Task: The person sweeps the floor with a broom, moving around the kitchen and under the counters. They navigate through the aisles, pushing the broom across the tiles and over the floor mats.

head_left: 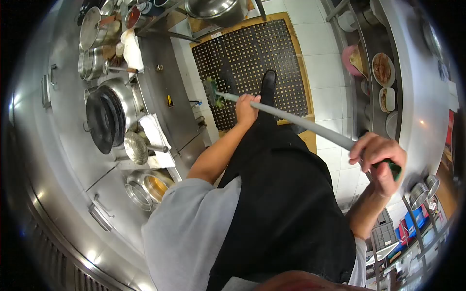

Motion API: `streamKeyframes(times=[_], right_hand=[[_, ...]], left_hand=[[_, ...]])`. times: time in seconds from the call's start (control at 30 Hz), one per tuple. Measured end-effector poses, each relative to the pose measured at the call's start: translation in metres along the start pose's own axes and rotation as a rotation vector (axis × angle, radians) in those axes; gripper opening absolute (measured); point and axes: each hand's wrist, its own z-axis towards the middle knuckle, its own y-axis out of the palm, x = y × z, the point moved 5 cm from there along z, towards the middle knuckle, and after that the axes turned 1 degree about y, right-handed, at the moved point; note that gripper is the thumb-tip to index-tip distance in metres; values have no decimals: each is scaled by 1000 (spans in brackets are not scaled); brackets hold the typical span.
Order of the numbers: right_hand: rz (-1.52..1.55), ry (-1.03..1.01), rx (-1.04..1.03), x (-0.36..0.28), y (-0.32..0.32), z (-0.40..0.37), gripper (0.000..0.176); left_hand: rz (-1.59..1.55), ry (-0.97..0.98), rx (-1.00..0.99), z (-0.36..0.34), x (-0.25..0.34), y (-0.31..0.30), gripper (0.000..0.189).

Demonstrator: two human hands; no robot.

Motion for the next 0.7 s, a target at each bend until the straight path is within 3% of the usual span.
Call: streamKeyframes(times=[0.1, 0.13, 0.17, 0.23, 0.37, 0.4, 0.5, 0.53, 0.57, 0.63, 0.7], right_hand=[[49, 19, -82, 18, 28, 48, 30], [14, 28, -128, 20, 31, 65, 25], [32, 36, -134, 20, 31, 80, 25], [-15, -8, -82, 20, 20, 111, 26], [-241, -81, 151, -14, -22, 131, 34], [-313, -116, 208, -27, -33, 124, 34], [-425, -156, 500, -57, -39, 85, 35], [-503, -158, 482, -69, -31, 77, 38], [-580, -164, 462, -80, -25, 73, 41], [-645, -146, 302, -97, -13, 80, 51], [-571, -188, 38, -115, -20, 83, 55]], left_hand=[[-38, 46, -9, 13, -29, -3, 37], [-29, -136, -54, 17, -63, 17, 36], [-25, 6, 112, 37, -45, 15, 34], [-43, -178, -112, 86, -50, 51, 30], [-192, 74, 52, 190, 37, 130, 27], [-200, 116, -53, 213, 73, 142, 28], [-410, 314, -113, 231, 161, 194, 15], [-407, 401, -263, 226, 181, 212, 14], [-416, 406, -271, 220, 196, 220, 14], [-427, 449, -738, 196, 220, 242, 13], [-350, 545, -818, 202, 240, 230, 17]])
